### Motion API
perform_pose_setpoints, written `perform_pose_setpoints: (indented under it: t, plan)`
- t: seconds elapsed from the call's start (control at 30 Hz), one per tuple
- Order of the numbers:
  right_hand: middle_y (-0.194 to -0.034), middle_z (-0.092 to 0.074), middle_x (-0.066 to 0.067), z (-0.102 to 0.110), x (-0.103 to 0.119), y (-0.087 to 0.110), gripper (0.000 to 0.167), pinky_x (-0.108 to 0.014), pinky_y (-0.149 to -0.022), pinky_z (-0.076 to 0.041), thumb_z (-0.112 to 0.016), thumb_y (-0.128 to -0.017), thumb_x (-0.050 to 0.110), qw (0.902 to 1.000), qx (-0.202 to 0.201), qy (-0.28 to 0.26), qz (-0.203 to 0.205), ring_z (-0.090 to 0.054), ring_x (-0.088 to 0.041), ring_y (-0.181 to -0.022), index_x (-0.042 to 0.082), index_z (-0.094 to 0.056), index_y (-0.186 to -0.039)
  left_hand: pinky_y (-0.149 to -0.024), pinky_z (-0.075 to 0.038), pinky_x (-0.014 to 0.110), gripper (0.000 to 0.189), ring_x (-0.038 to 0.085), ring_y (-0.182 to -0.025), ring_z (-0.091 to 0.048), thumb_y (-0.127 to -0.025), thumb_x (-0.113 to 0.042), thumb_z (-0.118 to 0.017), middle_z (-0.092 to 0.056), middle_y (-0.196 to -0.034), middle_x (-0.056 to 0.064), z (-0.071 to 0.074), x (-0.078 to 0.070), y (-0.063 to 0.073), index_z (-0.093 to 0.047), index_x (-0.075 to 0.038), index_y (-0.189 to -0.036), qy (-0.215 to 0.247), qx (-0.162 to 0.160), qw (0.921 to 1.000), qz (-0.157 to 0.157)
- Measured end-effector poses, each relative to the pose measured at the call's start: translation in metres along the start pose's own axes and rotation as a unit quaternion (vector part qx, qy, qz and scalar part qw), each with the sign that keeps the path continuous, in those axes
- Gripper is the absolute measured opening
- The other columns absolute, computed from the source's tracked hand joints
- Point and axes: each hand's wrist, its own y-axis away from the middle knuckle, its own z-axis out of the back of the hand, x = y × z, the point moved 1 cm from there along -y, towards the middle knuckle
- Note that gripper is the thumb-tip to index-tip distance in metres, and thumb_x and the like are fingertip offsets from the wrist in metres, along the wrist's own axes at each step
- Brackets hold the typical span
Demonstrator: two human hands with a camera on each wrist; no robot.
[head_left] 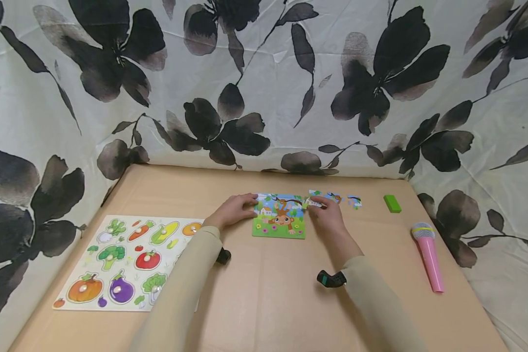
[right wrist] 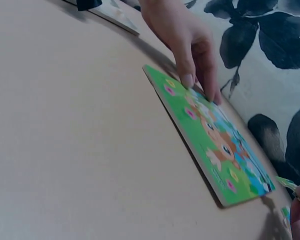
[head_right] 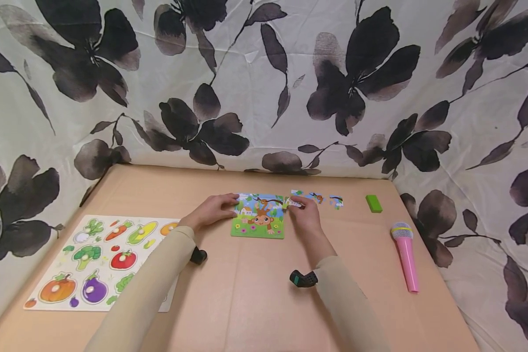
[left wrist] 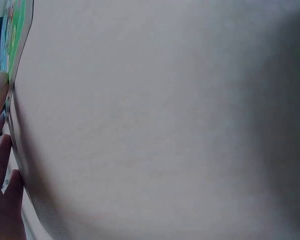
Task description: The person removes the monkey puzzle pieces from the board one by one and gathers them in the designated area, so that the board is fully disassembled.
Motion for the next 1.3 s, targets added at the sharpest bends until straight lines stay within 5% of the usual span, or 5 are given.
perform_pose_setpoints:
  t: [0.4,0.67,1.3]
  plan:
    - [-0.137,-0.054,-0.017,0.026,-0.016,-0.001,0.036,-0.038,-0.09,-0.048,-0.062,-0.096,0.016,0.9918,0.013,0.123,0.032,-0.056,-0.029,-0.111,0.006,-0.062,-0.13,-0.118,-0.025,0.04,0.046,0.023,-0.143,-0.033,-0.091,-0.027,-0.071,-0.043,-0.151,0.004,-0.001,0.0,-0.002,-0.062,-0.005,-0.131,-0.001,-0.001,1.0,-0.003]
    - [-0.133,-0.057,-0.017,0.031,-0.016,-0.004,0.03,-0.045,-0.094,-0.046,-0.059,-0.098,0.016,0.9863,0.033,0.158,0.035,-0.051,-0.034,-0.118,0.007,-0.066,-0.125,-0.118,-0.026,0.04,0.046,0.023,-0.143,-0.033,-0.091,-0.027,-0.071,-0.043,-0.151,0.005,0.0,-0.001,-0.002,-0.063,-0.005,-0.131,0.002,-0.001,1.0,-0.003]
    - [-0.115,-0.066,-0.015,0.025,-0.017,-0.01,0.025,-0.043,-0.085,-0.048,-0.062,-0.095,0.012,0.972,0.002,0.222,0.078,-0.058,-0.029,-0.099,0.005,-0.07,-0.118,-0.118,-0.026,0.041,0.046,0.025,-0.142,-0.034,-0.091,-0.026,-0.071,-0.044,-0.15,0.006,0.0,-0.002,-0.002,-0.063,-0.004,-0.13,0.001,-0.002,1.0,-0.004]
